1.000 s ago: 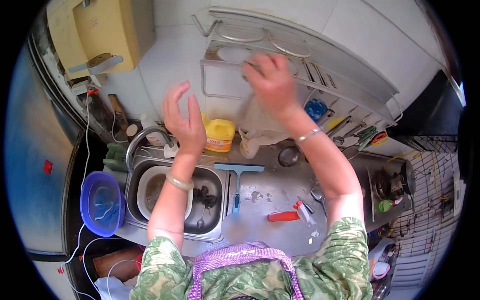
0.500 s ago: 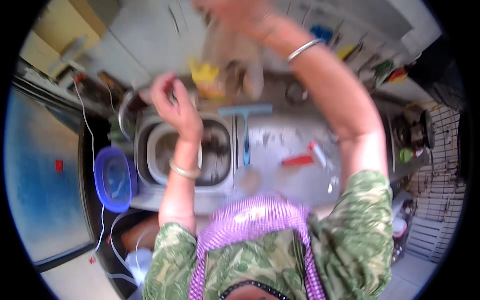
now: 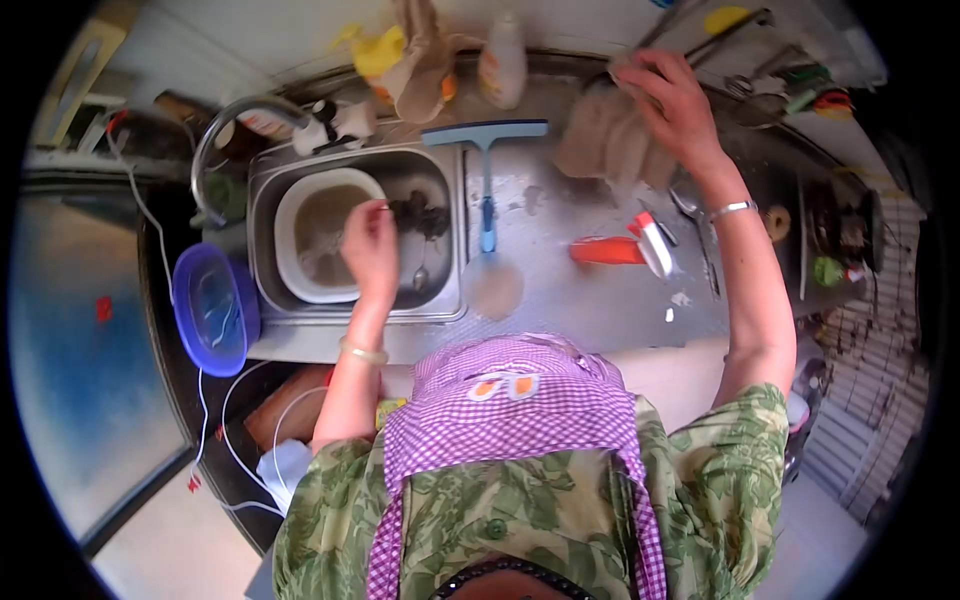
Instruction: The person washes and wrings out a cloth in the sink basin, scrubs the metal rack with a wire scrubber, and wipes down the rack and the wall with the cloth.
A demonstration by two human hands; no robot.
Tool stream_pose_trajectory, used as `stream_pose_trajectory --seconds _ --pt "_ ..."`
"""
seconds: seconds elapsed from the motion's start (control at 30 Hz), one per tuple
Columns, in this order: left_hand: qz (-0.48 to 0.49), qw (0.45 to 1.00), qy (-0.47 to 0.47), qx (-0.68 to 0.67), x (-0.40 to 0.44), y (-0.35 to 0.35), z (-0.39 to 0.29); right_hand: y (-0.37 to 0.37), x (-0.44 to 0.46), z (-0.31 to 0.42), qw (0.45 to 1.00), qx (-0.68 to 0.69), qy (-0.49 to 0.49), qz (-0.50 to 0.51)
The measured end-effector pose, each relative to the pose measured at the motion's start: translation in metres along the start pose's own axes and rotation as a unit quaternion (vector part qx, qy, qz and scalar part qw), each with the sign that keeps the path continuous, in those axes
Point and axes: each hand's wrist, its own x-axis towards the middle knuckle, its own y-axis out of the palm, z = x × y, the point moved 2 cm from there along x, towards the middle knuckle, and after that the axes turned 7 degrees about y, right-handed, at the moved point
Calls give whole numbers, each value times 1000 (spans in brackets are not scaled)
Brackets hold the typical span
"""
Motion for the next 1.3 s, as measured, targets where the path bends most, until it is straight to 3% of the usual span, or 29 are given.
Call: stream_pose_trajectory --seconds 0.03,0.13,0.2,0.27,0.3,0.33,0.37,0.4,0.47,0.57,0.77,0.87,0.97,1.0,1.07,1.1,1.13,1.17,1.2,1.23,1.3 --pt "63 996 -30 49 -5 7 15 12 -12 -8 997 -1 58 48" --pt "162 965 38 203 -20 33 62 21 -50 -30 980 32 171 102" --pt "222 931 98 272 -27 53 99 7 -65 -37 979 56 186 66" --pt "272 906 121 302 -10 74 117 -16 -84 -34 955 103 278 19" --pt "274 881 139 361 -4 87 134 -27 -98 -36 942 88 323 -1" --pt "284 870 134 379 6 96 144 -46 -104 -31 962 12 272 -18" --pt "243 833 203 453 8 116 181 -61 -106 -26 940 30 337 -41" --pt "274 849 172 418 5 119 190 -70 -129 -27 943 28 327 -60" --pt "375 817 78 430 8 132 202 -84 -139 -26 940 40 329 -85" --pt "355 835 61 417 -3 153 216 -94 -138 -9 934 64 340 -90" --pt "300 874 101 369 -11 130 196 -76 -38 84 957 139 253 -43" --pt "123 965 151 177 -11 67 137 -59 13 130 972 189 139 36" --pt "82 996 -44 6 16 -8 27 -25 56 170 978 183 -1 103" --pt "35 998 -28 -44 25 -26 4 -13 66 180 966 216 -1 145" --pt "-43 988 -13 -145 51 -54 -37 -2 89 205 973 210 -54 77" --pt "-70 951 -28 -299 66 -58 -45 -4 102 211 975 205 -79 39" --pt "-107 951 16 -289 84 -78 -78 -12 118 211 984 155 -88 -13" --pt "-137 921 47 -362 104 -89 -101 -21 135 210 988 105 -94 -66" --pt "-163 928 77 -327 124 -102 -120 -35 153 209 981 61 -113 -144" --pt "-127 949 55 -282 145 -117 -131 -49 170 205 966 17 -132 -222" --pt "-138 941 111 -290 186 -130 -160 -61 199 185 967 -38 -150 -201"
